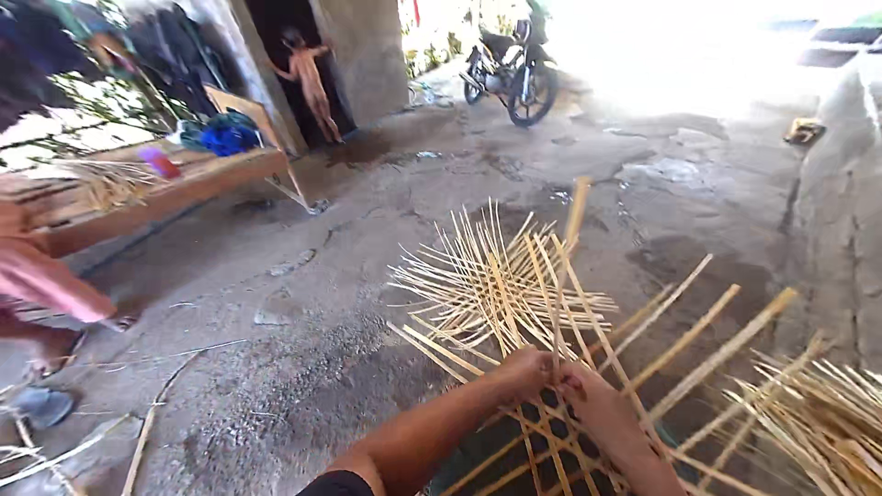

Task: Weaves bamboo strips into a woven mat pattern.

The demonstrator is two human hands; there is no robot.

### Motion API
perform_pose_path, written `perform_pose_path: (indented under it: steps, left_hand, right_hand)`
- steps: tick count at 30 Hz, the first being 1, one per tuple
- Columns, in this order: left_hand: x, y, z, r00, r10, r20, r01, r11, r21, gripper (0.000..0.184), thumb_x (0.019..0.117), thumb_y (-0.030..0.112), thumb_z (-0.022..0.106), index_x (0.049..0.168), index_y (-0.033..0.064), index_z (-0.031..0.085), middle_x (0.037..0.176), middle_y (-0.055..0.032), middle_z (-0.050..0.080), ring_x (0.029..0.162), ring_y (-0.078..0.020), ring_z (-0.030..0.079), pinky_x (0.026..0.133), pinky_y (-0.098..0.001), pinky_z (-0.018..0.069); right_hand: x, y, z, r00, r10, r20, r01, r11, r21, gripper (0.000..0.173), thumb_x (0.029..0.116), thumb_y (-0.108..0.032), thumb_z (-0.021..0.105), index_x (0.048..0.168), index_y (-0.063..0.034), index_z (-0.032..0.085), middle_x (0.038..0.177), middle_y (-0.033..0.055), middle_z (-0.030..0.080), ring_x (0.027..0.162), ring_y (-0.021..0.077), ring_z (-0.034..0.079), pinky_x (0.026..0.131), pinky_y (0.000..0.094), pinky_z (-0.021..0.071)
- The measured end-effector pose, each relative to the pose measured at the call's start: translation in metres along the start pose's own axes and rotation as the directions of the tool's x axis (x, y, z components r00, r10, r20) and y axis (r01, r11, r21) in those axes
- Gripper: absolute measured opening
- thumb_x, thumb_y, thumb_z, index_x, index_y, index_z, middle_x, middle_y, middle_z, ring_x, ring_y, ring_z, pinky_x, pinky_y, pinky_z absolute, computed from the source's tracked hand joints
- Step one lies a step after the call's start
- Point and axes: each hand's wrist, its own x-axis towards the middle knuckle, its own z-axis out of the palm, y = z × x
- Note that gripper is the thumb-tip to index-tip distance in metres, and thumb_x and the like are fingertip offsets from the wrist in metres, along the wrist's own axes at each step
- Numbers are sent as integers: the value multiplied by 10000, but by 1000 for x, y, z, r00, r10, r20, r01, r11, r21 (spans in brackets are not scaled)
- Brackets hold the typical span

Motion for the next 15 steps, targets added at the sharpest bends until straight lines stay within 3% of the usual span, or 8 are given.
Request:
perform_pose_path:
  steps: [2, 4, 7, 12, 15]
  left_hand:
    - [3, -11, -5, 998, 16, 61, -3, 977, -215, 354, 1027, 162, 586, 1358, 42, 621, 1179, -213, 668, 1038, -297, 647, 950, -503, 508]
    - [2, -19, -8, 994, 18, 110, 28, 914, -405, 310, 1048, 179, 558, 1329, 60, 616, 1135, -109, 644, 876, -137, 589, 803, -342, 500]
    - [0, -26, -7, 991, 12, 135, 68, 818, -571, 312, 1056, 198, 548, 1328, 55, 605, 1156, -53, 631, 843, -74, 556, 774, -288, 485]
    - [-6, -43, -6, 982, 156, 107, -50, 760, -648, 241, 1050, 166, 518, 1256, 59, 580, 1131, -22, 613, 905, -82, 587, 836, -311, 512]
    - [-10, -36, -2, 983, 174, 50, -123, 843, -524, 252, 1023, 140, 569, 1250, 67, 650, 1119, -49, 674, 837, -77, 600, 726, -284, 505]
  right_hand:
    - [-3, 7, 3, 999, -18, -28, 20, 999, 47, 259, 1004, -158, 646, 1239, -54, 678, 1116, 172, 712, 1022, 349, 697, 922, 581, 548]
    - [-5, 12, 4, 998, -25, -56, 30, 996, 87, 251, 1001, -159, 652, 1225, -51, 684, 1097, 151, 720, 992, 326, 705, 895, 566, 558]
    - [-6, 12, 5, 999, -24, -40, 27, 997, 77, 267, 1007, -161, 642, 1249, -55, 675, 1107, 151, 721, 998, 329, 705, 893, 572, 557]
    - [-4, 19, 8, 1000, 12, -10, -11, 993, 116, 265, 1003, -178, 654, 1241, -64, 673, 1103, 146, 720, 997, 324, 707, 900, 565, 562]
    - [-3, 24, 15, 992, 65, -105, -37, 967, 251, 231, 937, -168, 744, 1138, -58, 717, 1019, 121, 738, 908, 271, 724, 848, 521, 594]
